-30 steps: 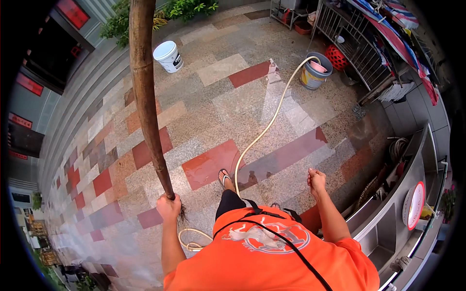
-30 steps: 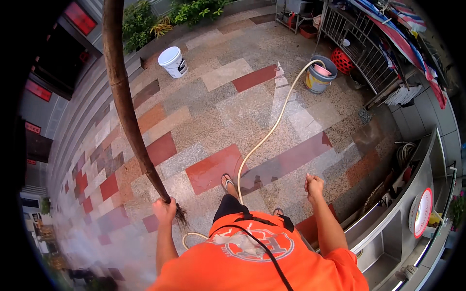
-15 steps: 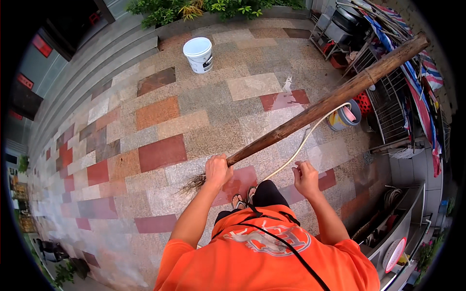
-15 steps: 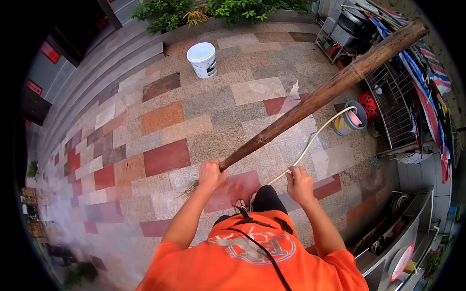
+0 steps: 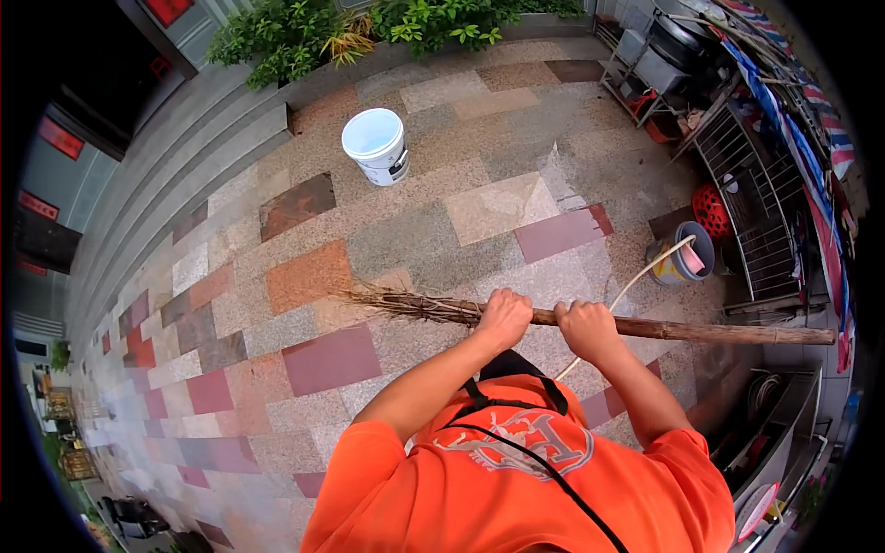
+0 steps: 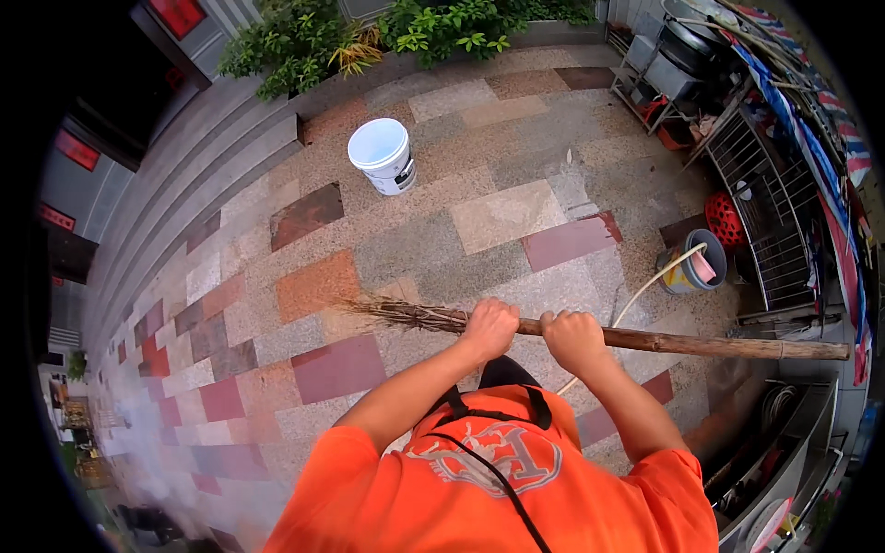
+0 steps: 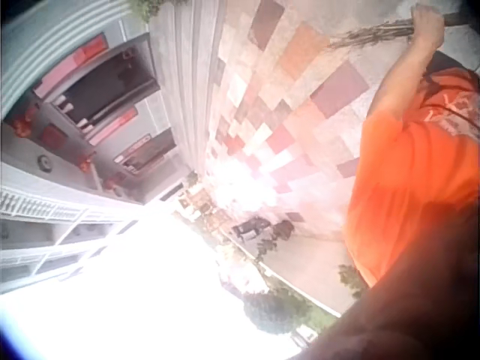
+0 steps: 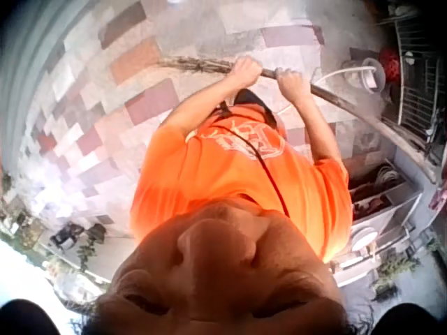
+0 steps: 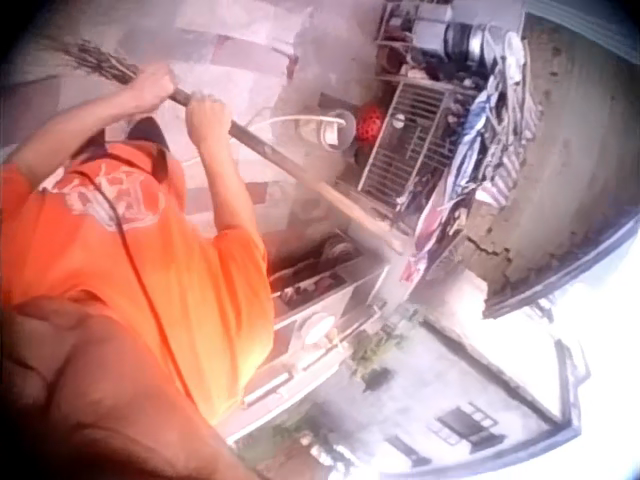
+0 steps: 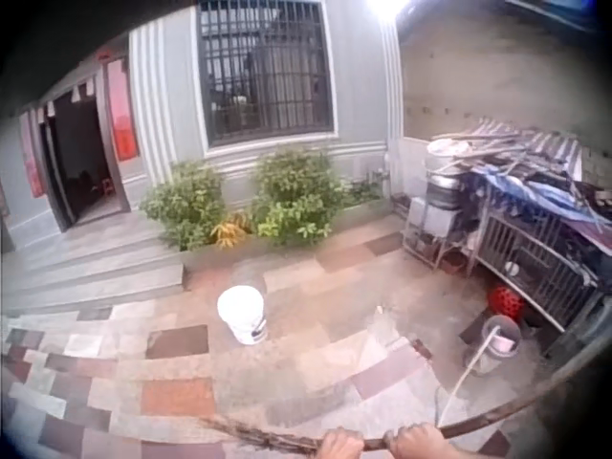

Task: The person picks up dry leaves from a tiled outdoor patio by hand and puts them in a white bucket, then uses a broom to sweep water and debris across the floor.

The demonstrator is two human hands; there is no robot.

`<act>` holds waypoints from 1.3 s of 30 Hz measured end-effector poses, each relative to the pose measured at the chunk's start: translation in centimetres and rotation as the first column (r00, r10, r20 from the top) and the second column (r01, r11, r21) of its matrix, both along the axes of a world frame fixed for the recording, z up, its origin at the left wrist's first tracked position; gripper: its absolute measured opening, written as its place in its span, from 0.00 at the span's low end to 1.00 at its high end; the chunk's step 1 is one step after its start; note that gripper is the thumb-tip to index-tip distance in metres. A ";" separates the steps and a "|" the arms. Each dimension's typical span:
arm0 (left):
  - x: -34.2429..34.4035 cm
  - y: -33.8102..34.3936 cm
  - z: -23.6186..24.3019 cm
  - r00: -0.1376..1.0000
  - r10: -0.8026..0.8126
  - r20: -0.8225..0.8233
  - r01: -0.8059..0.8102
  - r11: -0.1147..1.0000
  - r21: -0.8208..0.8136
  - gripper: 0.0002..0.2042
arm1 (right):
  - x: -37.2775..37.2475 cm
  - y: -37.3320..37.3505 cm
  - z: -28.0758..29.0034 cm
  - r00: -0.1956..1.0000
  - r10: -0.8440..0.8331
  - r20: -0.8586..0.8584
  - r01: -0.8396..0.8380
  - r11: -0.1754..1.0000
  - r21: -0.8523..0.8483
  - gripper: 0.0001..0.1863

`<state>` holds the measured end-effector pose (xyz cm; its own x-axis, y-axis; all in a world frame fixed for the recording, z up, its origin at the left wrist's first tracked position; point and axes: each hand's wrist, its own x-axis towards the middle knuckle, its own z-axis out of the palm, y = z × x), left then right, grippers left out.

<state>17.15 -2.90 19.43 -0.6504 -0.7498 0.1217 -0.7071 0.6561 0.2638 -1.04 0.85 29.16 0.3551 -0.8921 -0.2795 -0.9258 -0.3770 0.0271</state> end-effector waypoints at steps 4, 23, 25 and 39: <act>2.5 -8.4 2.5 0.981 0.107 -0.160 -0.054 0.951 0.304 0.16 | -3.0 -7.1 -3.7 0.999 -0.049 0.025 0.045 0.988 0.149 0.12; 44.3 -46.4 -24.3 0.449 0.848 0.282 -0.671 0.111 0.733 0.17 | -2.3 -20.4 -3.8 0.064 -0.992 0.109 0.818 0.115 0.564 0.15; 49.0 -50.8 -26.1 0.414 0.877 0.244 -0.690 0.127 0.712 0.17 | 1.1 -25.6 -5.3 0.014 -0.987 0.162 0.798 0.108 0.593 0.17; 42.9 -72.6 -32.4 0.025 0.948 0.317 -0.477 -0.267 0.837 0.17 | 5.8 -55.5 -15.6 -0.143 -0.976 0.162 0.665 0.027 0.746 0.21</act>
